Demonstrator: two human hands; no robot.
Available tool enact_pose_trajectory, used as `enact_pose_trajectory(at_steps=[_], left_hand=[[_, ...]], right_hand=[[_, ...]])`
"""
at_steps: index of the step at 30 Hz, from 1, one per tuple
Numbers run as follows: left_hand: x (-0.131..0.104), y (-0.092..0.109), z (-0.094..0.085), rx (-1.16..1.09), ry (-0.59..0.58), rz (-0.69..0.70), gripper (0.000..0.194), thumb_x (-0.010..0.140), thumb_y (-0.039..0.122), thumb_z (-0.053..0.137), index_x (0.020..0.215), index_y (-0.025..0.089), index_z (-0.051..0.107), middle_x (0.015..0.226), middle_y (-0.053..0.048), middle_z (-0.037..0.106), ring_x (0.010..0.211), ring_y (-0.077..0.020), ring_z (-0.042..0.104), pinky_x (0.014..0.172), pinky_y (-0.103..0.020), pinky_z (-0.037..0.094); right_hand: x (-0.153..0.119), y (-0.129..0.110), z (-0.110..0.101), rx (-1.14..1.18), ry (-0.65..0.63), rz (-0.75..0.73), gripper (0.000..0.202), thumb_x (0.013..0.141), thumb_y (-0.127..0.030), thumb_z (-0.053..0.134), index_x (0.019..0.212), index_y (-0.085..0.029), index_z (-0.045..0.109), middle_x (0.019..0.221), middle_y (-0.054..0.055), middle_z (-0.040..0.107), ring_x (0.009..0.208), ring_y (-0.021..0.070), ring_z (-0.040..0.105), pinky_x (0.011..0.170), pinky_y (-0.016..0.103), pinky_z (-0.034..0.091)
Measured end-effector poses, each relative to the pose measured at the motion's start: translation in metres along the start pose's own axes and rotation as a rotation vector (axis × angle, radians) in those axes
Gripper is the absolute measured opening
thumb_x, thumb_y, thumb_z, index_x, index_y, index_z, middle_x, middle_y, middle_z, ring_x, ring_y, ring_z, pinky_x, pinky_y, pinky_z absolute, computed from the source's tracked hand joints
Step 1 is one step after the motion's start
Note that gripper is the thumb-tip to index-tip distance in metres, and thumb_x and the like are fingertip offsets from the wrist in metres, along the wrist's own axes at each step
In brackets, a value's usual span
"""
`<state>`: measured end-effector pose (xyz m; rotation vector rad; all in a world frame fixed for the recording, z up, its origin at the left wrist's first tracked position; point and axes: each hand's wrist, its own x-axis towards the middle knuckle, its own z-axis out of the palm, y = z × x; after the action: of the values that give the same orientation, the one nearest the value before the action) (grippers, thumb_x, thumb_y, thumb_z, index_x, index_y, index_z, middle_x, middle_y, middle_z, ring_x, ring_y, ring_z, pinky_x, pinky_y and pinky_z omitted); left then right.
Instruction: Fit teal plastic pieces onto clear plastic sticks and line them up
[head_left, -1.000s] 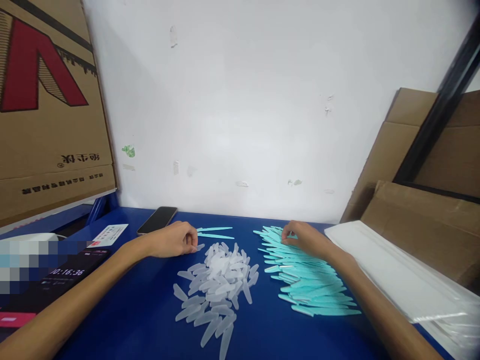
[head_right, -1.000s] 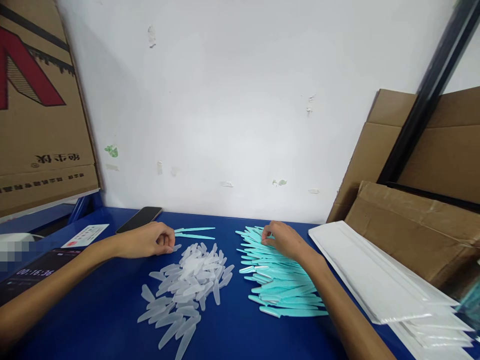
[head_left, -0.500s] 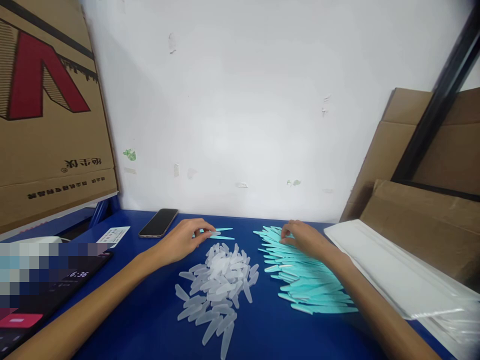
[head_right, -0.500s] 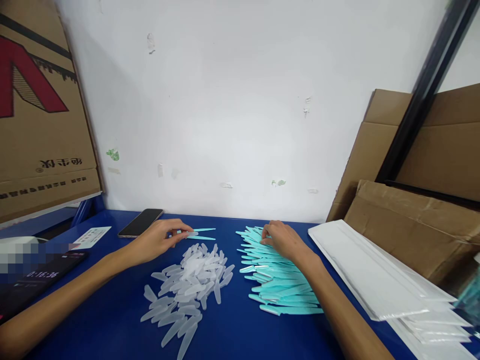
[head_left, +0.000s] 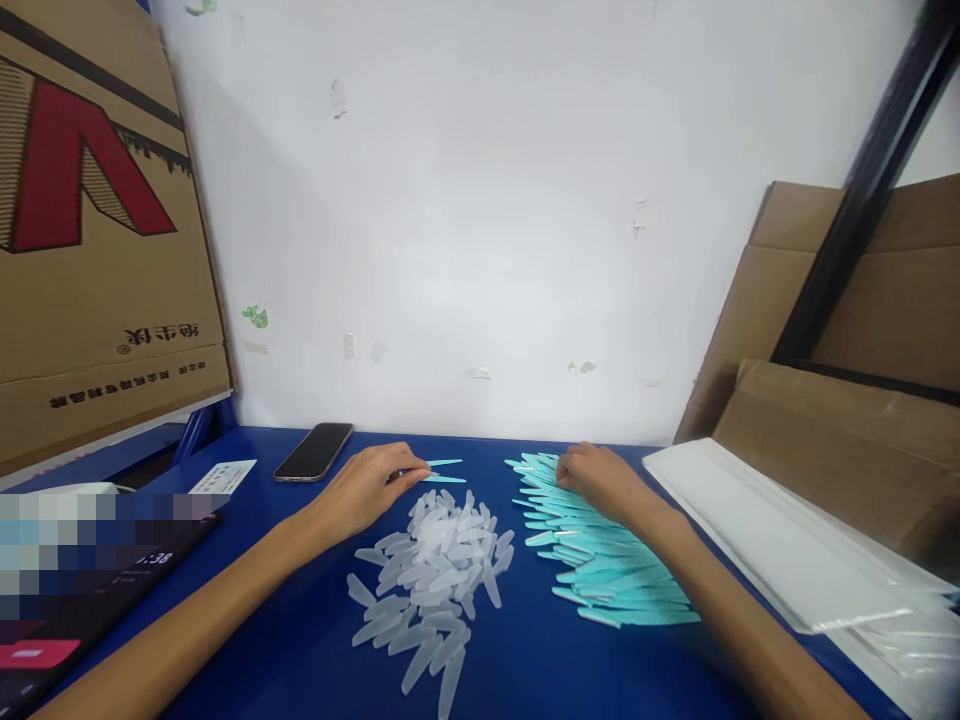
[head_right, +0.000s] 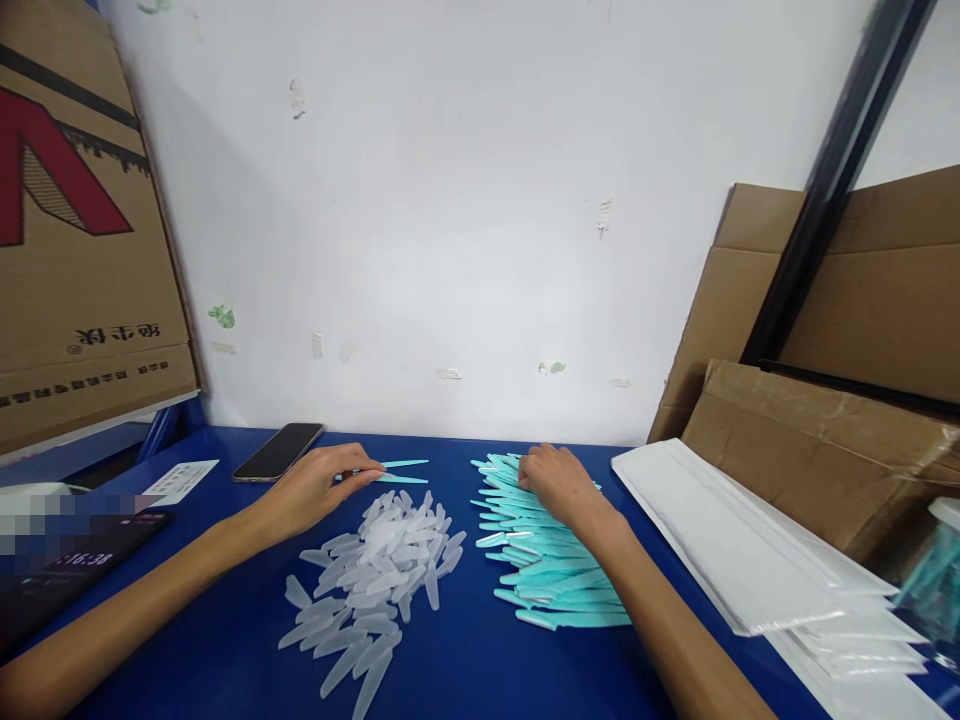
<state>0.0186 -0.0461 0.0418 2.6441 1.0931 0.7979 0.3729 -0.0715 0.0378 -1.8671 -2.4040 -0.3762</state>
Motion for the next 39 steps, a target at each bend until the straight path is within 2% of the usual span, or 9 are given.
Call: enact_pose_trajectory(at_steps=[5,9,11,15,20,26,32,39], left_hand=[[-0.001,0.003,0.002,0.008,0.067,0.008,0.038,0.100,0.045,0.044,0.104,0.023,0.075,0.094,-0.006,0.070,0.077,-0.0170,0.061,0.068,-0.028,0.044],[-0.002,0.007,0.002,-0.042,0.068,-0.002,0.038,0.100,0.044,0.045,0.107,0.021,0.074,0.095,-0.006,0.070,0.076,-0.0165,0.062,0.064,-0.026,0.046],[-0.002,0.011,0.002,-0.067,0.044,0.006,0.038,0.100,0.043,0.044,0.110,0.022,0.073,0.097,-0.007,0.070,0.076,-0.0165,0.062,0.062,-0.025,0.046],[-0.003,0.018,0.000,-0.103,0.027,0.006,0.037,0.100,0.041,0.045,0.109,0.020,0.073,0.097,-0.008,0.070,0.073,-0.0152,0.061,0.060,-0.024,0.047],[-0.004,0.024,0.005,-0.166,0.034,-0.015,0.037,0.100,0.041,0.044,0.102,0.018,0.073,0.084,-0.005,0.071,0.061,-0.0122,0.058,0.056,-0.023,0.046],[-0.005,0.027,0.012,-0.246,0.114,-0.002,0.038,0.099,0.044,0.045,0.097,0.017,0.072,0.078,-0.003,0.070,0.052,-0.0100,0.055,0.053,-0.023,0.046],[-0.007,0.033,0.012,-0.316,0.111,0.009,0.035,0.099,0.041,0.047,0.104,0.017,0.072,0.083,-0.005,0.071,0.055,-0.0105,0.059,0.056,-0.025,0.050],[-0.007,0.035,0.011,-0.319,0.127,0.012,0.034,0.098,0.039,0.050,0.111,0.018,0.073,0.081,-0.006,0.072,0.062,-0.0138,0.063,0.060,-0.027,0.052]], right_hand=[[-0.002,0.001,-0.005,-0.044,0.066,-0.025,0.019,0.095,-0.017,0.049,0.087,-0.019,0.066,0.091,0.010,0.071,0.088,0.0250,0.062,0.070,0.032,0.039],[-0.006,-0.007,-0.015,0.015,0.188,-0.025,0.019,0.102,-0.027,0.039,0.103,-0.020,0.056,0.081,0.006,0.068,0.068,0.0205,0.060,0.059,0.030,0.035],[-0.007,-0.015,-0.020,0.081,0.249,-0.043,0.016,0.102,-0.030,0.039,0.106,-0.021,0.052,0.080,0.005,0.068,0.066,0.0202,0.060,0.057,0.029,0.035],[-0.009,-0.033,-0.024,0.122,0.341,-0.189,0.013,0.101,-0.027,0.043,0.104,-0.022,0.054,0.093,0.007,0.070,0.085,0.0228,0.064,0.071,0.032,0.043],[-0.011,-0.050,-0.025,0.131,0.417,-0.344,0.021,0.103,-0.031,0.043,0.109,-0.024,0.061,0.091,0.006,0.073,0.082,0.0204,0.066,0.078,0.034,0.044],[-0.015,-0.063,-0.025,0.194,0.405,-0.336,0.026,0.104,-0.035,0.041,0.114,-0.026,0.063,0.087,0.003,0.071,0.069,0.0156,0.063,0.063,0.027,0.039],[-0.016,-0.066,-0.022,0.232,0.360,-0.303,0.030,0.105,-0.039,0.037,0.117,-0.026,0.062,0.092,0.003,0.073,0.079,0.0160,0.068,0.064,0.024,0.042],[-0.013,-0.063,-0.015,0.232,0.338,-0.302,0.032,0.105,-0.039,0.035,0.117,-0.026,0.062,0.089,0.003,0.074,0.075,0.0167,0.069,0.059,0.024,0.039]])
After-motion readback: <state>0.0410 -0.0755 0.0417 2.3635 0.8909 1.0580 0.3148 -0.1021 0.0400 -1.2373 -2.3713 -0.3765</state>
